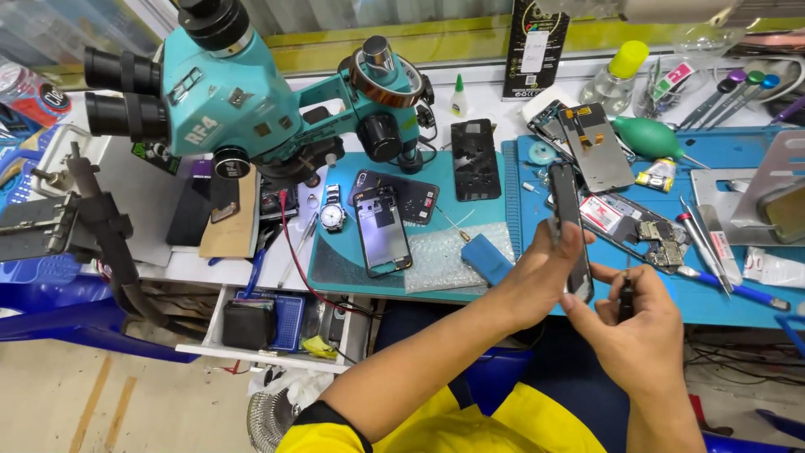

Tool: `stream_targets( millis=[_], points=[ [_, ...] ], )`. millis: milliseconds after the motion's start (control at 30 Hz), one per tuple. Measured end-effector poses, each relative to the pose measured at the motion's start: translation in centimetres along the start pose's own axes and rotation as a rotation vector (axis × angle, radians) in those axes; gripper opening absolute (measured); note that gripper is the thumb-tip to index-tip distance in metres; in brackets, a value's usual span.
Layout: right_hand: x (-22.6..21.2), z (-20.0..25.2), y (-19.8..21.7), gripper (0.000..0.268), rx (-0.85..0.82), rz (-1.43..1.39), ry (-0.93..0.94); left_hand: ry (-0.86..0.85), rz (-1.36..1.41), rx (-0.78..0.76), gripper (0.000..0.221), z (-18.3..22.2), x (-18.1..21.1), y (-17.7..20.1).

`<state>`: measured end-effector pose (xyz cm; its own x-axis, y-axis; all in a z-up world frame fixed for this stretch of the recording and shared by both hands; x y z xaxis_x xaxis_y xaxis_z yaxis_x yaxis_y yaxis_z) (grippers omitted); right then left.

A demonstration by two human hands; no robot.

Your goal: The person is preparing a new LCD screen for a mobile phone by peeling off protective plastic films and inspecting the part at a repair bench.

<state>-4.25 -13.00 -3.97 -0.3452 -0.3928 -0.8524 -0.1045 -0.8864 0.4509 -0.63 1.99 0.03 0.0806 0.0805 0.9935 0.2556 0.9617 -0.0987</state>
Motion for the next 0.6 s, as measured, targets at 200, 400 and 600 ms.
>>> stream_targets(
  millis=[200, 400, 600],
  points=[
    [-1.6, 0.0, 1.6, 0.035, -0.118, -0.465, 0.062, -0.447, -0.125, 0.363, 0.041, -0.4, -2.1, 3.4],
    [-1.3, -0.1, 1.4, 0.03, -0.188, -0.524, 0.059, -0.926, -1.088, 0.188, 0.094, -0.1, -3.4, 4.7],
    [-0.2, 1.5, 0.1, 0.038, -0.093, -0.27, -0.011, -1.338, -1.497, 0.151, 0.075, -0.4, -3.6, 3.8]
  ],
)
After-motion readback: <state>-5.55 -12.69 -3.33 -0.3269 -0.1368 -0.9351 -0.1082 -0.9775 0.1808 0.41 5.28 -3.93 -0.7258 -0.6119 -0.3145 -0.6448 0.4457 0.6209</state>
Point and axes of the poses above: each hand's wrist, its own z-axis away from the middle knuckle, its own y-axis out of the back of the hand, x = y × z, the point moved 2 cm from there along -z, towards the middle knuckle, and after that the axes turned 15 degrees about -y, right-handed, at the moved point
